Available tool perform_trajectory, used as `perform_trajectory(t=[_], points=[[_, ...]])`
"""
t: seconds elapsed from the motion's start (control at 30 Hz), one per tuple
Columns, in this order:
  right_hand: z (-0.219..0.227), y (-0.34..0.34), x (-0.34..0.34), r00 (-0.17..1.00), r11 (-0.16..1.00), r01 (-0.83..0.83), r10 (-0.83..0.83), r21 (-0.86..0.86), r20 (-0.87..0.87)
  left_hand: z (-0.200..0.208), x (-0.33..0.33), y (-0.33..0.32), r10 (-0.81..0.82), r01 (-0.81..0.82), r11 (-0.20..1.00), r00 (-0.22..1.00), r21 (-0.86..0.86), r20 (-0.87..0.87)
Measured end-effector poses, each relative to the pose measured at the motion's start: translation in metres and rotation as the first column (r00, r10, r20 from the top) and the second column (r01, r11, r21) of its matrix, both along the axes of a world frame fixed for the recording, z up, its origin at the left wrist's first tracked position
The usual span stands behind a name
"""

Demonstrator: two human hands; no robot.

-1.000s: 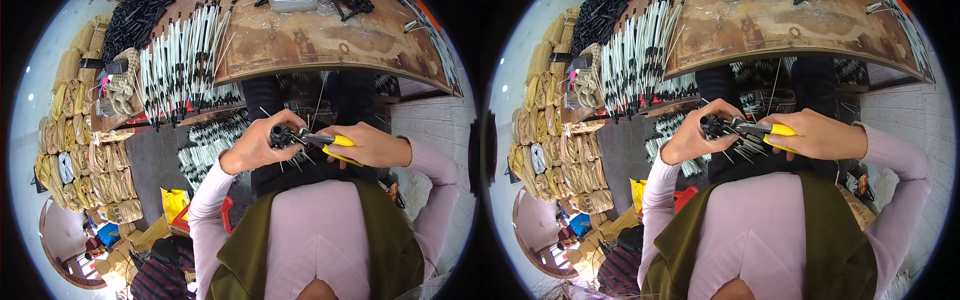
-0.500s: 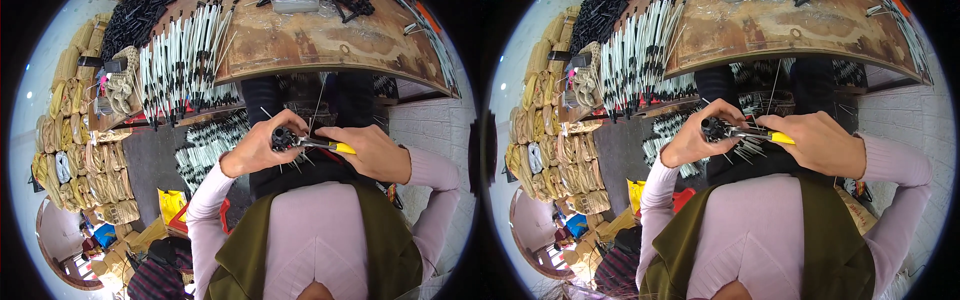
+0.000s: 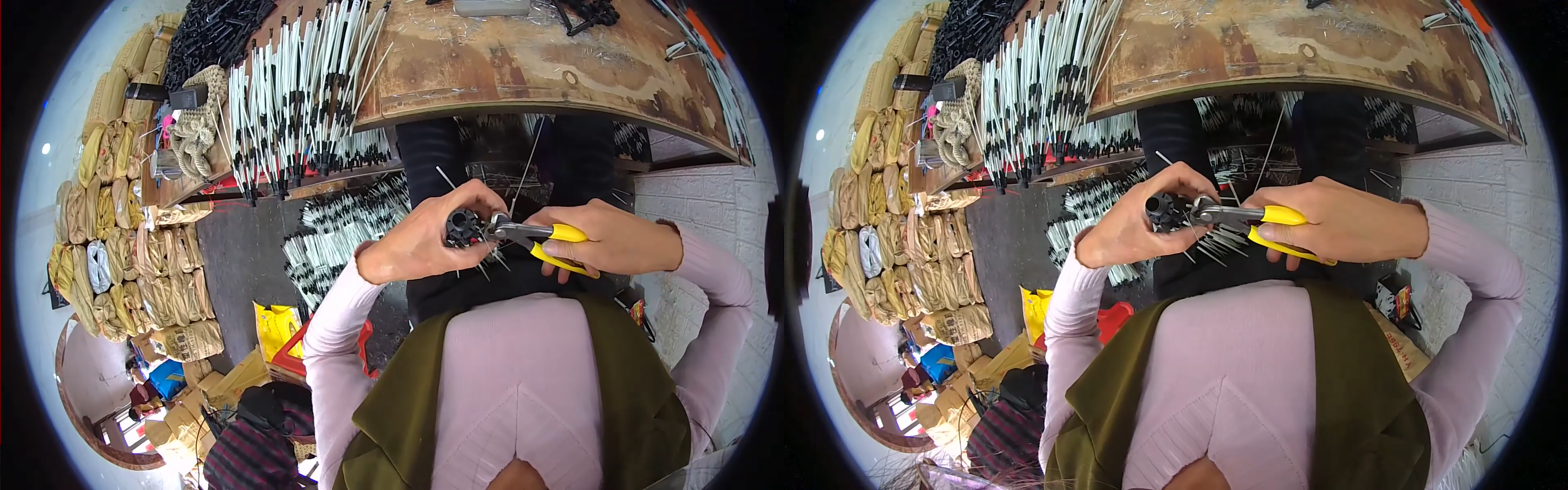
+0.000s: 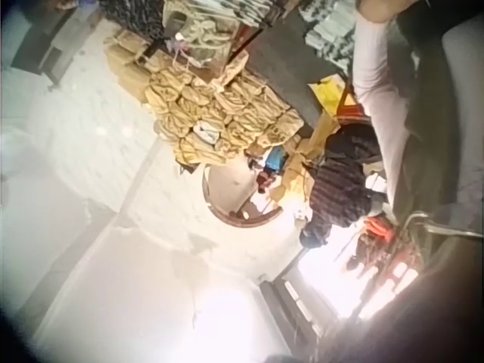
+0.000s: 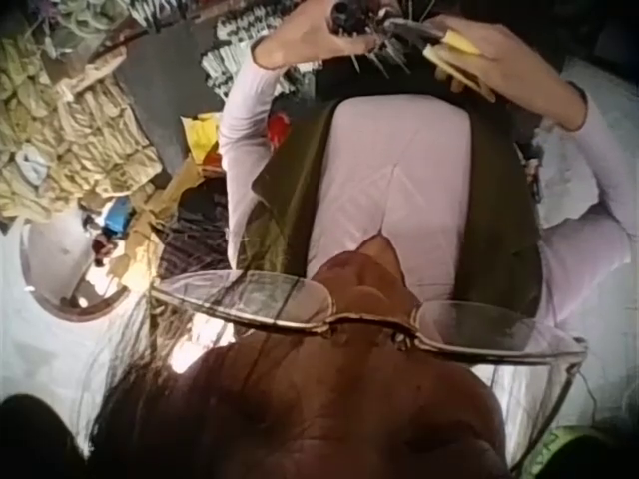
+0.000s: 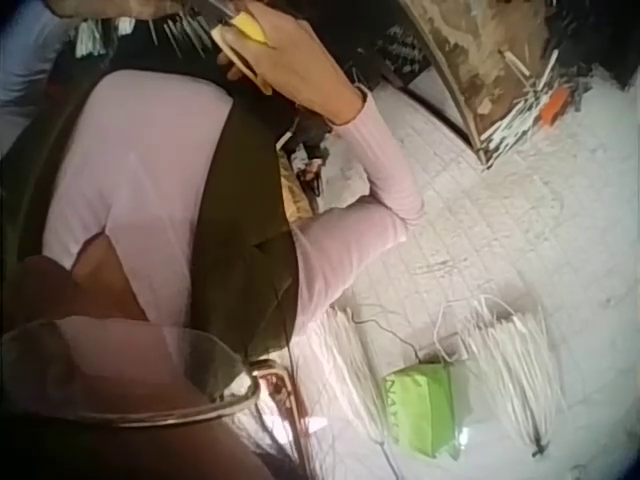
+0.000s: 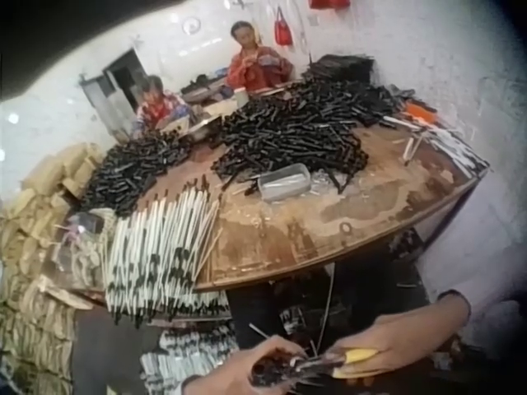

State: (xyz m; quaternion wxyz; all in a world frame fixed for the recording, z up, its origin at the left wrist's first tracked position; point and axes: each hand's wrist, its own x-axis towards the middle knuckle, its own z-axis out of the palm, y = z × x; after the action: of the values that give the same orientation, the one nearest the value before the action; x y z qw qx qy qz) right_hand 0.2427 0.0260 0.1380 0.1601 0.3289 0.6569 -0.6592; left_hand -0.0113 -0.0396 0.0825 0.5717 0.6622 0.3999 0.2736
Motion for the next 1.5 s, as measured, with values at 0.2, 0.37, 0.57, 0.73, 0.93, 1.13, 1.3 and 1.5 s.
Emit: perform_trajectory(t=[0.2, 0.37, 0.57, 0.73, 0.93, 1.13, 1.3, 1.5], points=[[0.003, 0.006, -0.002, 1.000, 0.998, 0.001, 0.000, -0.061, 0.003, 0.003, -0.001, 0.002, -0.028, 0.028, 1.000, 0.999, 0.012, -0.026], [0.015, 0.016, -0.006, 0.992, 0.981, -0.035, 0.056, -0.190, 0.111, 0.005, -0.001, 0.001, -0.039, 0.038, 0.997, 0.999, -0.066, -0.011], [-0.006, 0.008, -0.004, 1.000, 0.972, -0.004, 0.004, -0.236, -0.001, 0.002, -0.005, -0.001, -0.038, 0.038, 0.999, 0.999, 0.026, -0.014], [-0.050, -0.018, -0.003, 0.971, 0.990, 0.092, -0.114, -0.109, -0.211, 0.000, -0.010, 0.000, -0.044, 0.044, 0.998, 0.999, 0.033, -0.004], [-0.111, -0.038, -0.016, 0.867, 0.967, 0.188, -0.245, -0.170, -0.433, 0.001, -0.014, 0.002, -0.050, 0.051, 0.999, 0.998, 0.003, -0.045], [-0.091, -0.040, -0.019, 0.850, 0.934, 0.337, -0.356, -0.119, -0.388, 0.000, -0.011, 0.004, 0.083, -0.084, 0.996, 0.996, -0.017, -0.040], [-0.066, -0.027, 0.000, 0.903, 0.887, 0.286, -0.123, 0.363, -0.411, -0.002, 0.001, 0.009, 0.107, -0.100, 0.992, 0.989, 0.073, -0.097], [-0.044, -0.029, 0.007, 0.957, 0.787, 0.203, -0.034, 0.582, -0.287, 0.000, 0.004, 0.010, 0.103, -0.104, 0.995, 0.994, -0.007, -0.043]])
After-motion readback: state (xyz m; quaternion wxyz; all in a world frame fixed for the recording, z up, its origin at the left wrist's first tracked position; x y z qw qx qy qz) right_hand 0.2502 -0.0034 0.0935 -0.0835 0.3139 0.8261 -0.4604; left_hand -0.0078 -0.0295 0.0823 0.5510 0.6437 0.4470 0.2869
